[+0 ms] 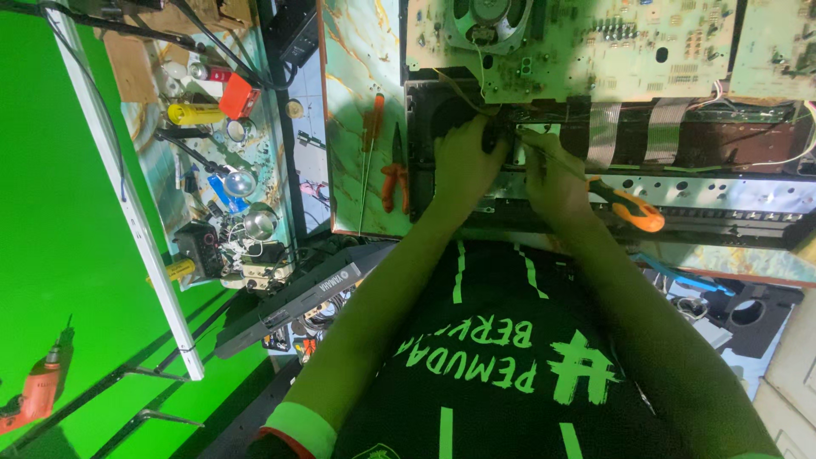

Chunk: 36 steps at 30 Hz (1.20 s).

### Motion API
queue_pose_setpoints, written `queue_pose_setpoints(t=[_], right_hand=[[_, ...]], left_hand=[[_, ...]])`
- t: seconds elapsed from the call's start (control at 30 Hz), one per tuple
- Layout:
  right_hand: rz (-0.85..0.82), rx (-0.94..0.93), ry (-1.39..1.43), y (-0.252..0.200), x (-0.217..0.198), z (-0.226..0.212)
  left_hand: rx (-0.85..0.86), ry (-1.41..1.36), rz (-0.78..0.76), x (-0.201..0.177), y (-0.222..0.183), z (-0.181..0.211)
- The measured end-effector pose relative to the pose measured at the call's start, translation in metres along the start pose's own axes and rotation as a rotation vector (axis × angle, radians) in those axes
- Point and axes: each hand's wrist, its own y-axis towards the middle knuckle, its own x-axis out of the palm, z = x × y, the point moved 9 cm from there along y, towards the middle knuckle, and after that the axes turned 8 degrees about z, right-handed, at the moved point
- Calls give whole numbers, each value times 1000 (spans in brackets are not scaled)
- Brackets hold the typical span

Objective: The person repairs an electronic keyboard by using a screwdriver to remove and replace screws from internal circuit boards, handling wires and electronic components, and applying tape to the internal casing.

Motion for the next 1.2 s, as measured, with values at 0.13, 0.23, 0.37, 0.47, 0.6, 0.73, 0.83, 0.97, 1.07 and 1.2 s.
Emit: queue_pose_setpoints(t=[0.13,0.23,0.37,0.47,0.6,0.73,0.83,0.97,1.07,1.2], right_hand=[[-50,99,-49,-4,2,11],[-37,6,-64,-4,-1,2],[-37,22,-85,-4,-2,1],[-31,70,-23,-5,-1,4],[-43,71,-63,-6,-2,6],[-66,94,-49,-7,0,8],[-49,37,-88,-6,2,3],[29,-112,-27,-8,2,-10],[53,-166,-61,-6,2,-12],[13,-119,-64,-8,5,-8]], left_hand=[[-4,-10,-43,2,-1,0],[-21,-49,-71,2,-2,-2],[2,-33,-66,1,0,0],[17,-27,-31,-2,-1,1],[42,-60,14,-3,0,1],[-4,-42,-77,7,-2,-6],[35,-80,-1,1,1,-2],[40,-126,-5,0,-2,-3],[59,-83,-36,2,1,-3],[32,-18,-47,4,-1,-7]])
